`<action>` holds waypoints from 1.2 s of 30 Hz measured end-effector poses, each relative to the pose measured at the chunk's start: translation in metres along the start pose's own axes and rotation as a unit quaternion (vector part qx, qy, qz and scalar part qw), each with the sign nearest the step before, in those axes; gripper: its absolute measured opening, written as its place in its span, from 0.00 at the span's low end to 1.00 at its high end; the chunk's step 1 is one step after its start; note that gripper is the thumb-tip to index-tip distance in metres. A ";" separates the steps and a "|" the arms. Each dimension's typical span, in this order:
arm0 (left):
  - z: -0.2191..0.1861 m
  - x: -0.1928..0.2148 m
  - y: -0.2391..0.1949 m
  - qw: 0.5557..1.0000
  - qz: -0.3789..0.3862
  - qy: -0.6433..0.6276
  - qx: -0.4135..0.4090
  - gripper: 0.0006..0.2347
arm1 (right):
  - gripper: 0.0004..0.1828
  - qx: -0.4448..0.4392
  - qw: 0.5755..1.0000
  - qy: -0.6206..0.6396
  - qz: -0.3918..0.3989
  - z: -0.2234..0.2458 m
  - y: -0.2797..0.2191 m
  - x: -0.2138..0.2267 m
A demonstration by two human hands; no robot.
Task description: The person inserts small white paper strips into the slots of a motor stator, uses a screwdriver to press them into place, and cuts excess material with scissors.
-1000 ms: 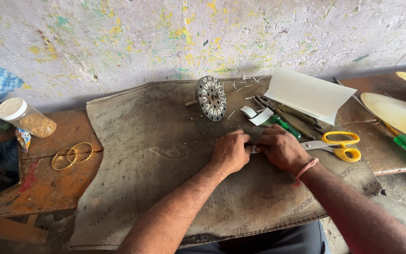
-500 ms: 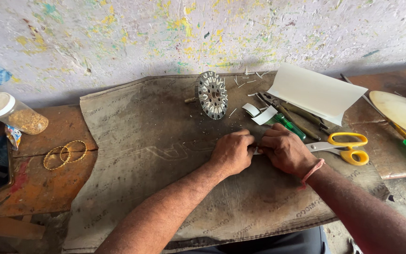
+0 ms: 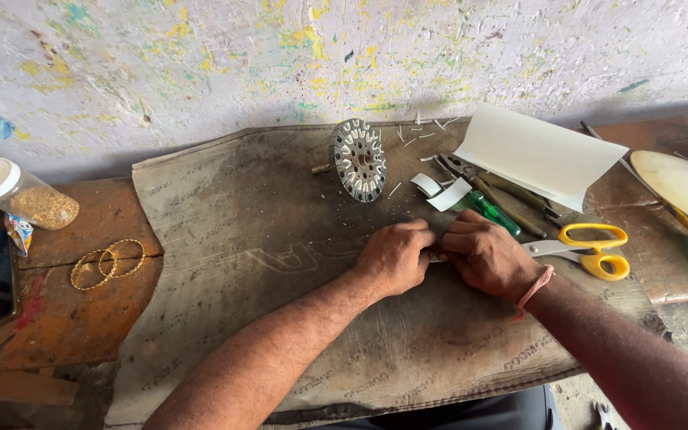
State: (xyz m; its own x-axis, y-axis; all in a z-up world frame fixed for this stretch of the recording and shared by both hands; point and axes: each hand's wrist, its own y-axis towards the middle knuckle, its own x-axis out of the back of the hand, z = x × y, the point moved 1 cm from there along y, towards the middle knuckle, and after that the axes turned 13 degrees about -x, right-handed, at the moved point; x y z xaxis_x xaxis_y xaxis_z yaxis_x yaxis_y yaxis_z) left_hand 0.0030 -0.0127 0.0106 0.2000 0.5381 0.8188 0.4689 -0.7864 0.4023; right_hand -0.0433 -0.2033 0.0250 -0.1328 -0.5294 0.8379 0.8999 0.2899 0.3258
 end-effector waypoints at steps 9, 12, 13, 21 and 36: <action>0.008 -0.001 -0.001 0.999 0.011 -0.001 -0.043 0.01 | 0.08 0.042 0.998 -0.039 0.007 0.002 0.000 0.004; 0.007 -0.003 0.000 0.998 0.010 0.007 -0.064 0.01 | 0.08 0.046 0.998 -0.045 0.015 0.002 -0.002 0.007; 0.007 -0.003 -0.001 0.997 0.006 0.012 -0.072 0.01 | 0.08 0.044 0.998 -0.051 0.021 0.002 -0.001 0.008; 0.001 -0.002 -0.006 0.994 0.008 0.032 -0.104 0.05 | 0.08 0.019 0.997 -0.047 0.060 0.001 -0.007 0.014; 0.004 -0.003 -0.014 0.999 0.037 -0.017 -0.014 0.08 | 0.19 -0.041 0.981 -0.189 0.005 -0.006 -0.052 0.039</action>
State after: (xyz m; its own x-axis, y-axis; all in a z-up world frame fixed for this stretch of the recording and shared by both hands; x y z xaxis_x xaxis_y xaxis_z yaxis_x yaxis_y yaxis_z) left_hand -0.0003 -0.0021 0.0005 0.2634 0.4875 0.8324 0.4278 -0.8324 0.3522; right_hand -0.0931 -0.2439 0.0377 -0.2549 -0.1883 0.9485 0.9303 0.2199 0.2936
